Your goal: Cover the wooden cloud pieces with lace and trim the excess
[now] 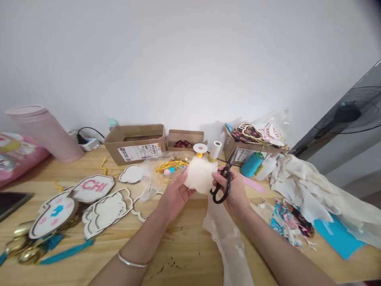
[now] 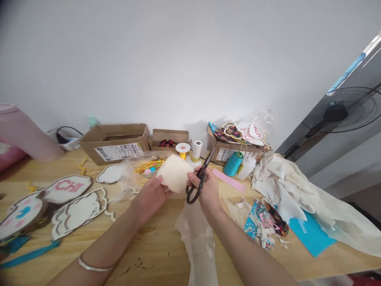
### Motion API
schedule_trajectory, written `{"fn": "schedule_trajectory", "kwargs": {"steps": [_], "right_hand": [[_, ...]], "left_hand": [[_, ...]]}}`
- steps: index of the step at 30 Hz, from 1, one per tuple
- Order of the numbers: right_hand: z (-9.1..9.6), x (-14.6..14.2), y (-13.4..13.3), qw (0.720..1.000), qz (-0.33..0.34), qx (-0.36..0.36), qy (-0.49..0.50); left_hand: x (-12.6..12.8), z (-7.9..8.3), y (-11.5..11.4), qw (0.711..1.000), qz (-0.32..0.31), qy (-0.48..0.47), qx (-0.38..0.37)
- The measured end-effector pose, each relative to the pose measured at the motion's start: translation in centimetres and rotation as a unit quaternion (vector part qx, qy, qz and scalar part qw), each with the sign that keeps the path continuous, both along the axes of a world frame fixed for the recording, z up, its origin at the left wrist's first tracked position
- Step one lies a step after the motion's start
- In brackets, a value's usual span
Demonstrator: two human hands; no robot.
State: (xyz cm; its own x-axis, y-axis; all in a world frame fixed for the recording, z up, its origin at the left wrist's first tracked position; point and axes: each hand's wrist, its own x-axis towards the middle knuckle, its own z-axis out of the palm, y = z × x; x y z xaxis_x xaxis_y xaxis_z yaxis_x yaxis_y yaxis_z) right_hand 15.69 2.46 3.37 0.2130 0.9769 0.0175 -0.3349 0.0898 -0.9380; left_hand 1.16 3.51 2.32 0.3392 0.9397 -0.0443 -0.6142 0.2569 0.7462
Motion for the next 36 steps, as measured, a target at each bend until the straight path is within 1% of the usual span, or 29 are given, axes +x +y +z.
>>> {"fn": "schedule_trajectory", "kwargs": {"steps": [2,4,5,6,8,10,11,13,16,19,22,24,25,26,28,29,31,33,36], "right_hand": [[-0.4,-0.2,-0.3,1.000,0.006,0.005,0.007],[-1.1,-0.2,-0.2,1.000,0.021,0.006,-0.023],[-1.5,0.1,0.1,0.999,0.018,0.006,-0.040],[-1.8,0.5,0.4,0.999,0.001,0.009,-0.052],[-2.2,1.5,1.1,0.996,-0.063,0.021,-0.067],[-2.0,2.6,1.6,0.989,-0.121,0.036,-0.082],[-1.6,2.9,1.6,0.986,-0.130,0.042,-0.092],[-0.7,3.0,1.5,0.987,-0.102,0.045,-0.119],[0.2,2.3,0.7,0.986,-0.015,0.043,-0.162],[-0.1,2.0,0.1,0.972,0.069,0.068,-0.215],[-0.7,2.8,0.2,0.952,0.124,0.119,-0.255],[-0.8,3.7,0.6,0.933,0.125,0.142,-0.306],[-0.7,4.2,0.8,0.918,0.114,0.147,-0.351],[-0.5,4.5,1.0,0.896,0.100,0.150,-0.404],[0.0,5.1,1.2,0.844,0.081,0.161,-0.505],[0.3,5.3,1.2,0.821,0.080,0.172,-0.539],[0.7,5.6,1.1,0.787,0.086,0.199,-0.577],[1.0,5.6,1.0,0.766,0.093,0.224,-0.596],[0.9,5.5,0.9,0.749,0.099,0.245,-0.608]], "left_hand": [[0.9,-0.2,-0.4,1.000,-0.008,-0.015,-0.001],[1.7,-0.3,-0.8,0.999,0.025,-0.006,-0.020],[1.9,-0.2,-0.9,0.998,0.046,0.004,-0.033],[2.1,-0.2,-1.0,0.997,0.065,0.015,-0.046],[1.9,-0.1,-0.9,0.993,0.087,0.032,-0.067],[1.5,0.0,-0.7,0.992,0.098,0.036,-0.076],[1.3,0.0,-0.5,0.991,0.101,0.036,-0.077],[1.0,0.0,-0.4,0.992,0.104,0.034,-0.070],[0.9,-0.1,-0.3,0.992,0.113,0.039,-0.041],[0.9,0.0,-0.5,0.992,0.118,0.048,-0.006],[0.8,0.1,-0.5,0.992,0.119,0.050,0.015],[0.7,0.1,-0.5,0.992,0.117,0.047,0.018],[0.7,0.1,-0.5,0.992,0.115,0.045,0.017],[0.6,0.2,-0.4,0.992,0.115,0.044,0.015],[0.4,0.3,-0.3,0.992,0.117,0.044,0.009],[0.4,0.3,-0.3,0.992,0.119,0.042,0.007],[0.2,0.3,-0.1,0.992,0.122,0.037,0.006],[0.1,0.1,0.1,0.992,0.123,0.031,0.014],[-0.2,-0.1,0.3,0.991,0.126,0.035,0.017]]}}
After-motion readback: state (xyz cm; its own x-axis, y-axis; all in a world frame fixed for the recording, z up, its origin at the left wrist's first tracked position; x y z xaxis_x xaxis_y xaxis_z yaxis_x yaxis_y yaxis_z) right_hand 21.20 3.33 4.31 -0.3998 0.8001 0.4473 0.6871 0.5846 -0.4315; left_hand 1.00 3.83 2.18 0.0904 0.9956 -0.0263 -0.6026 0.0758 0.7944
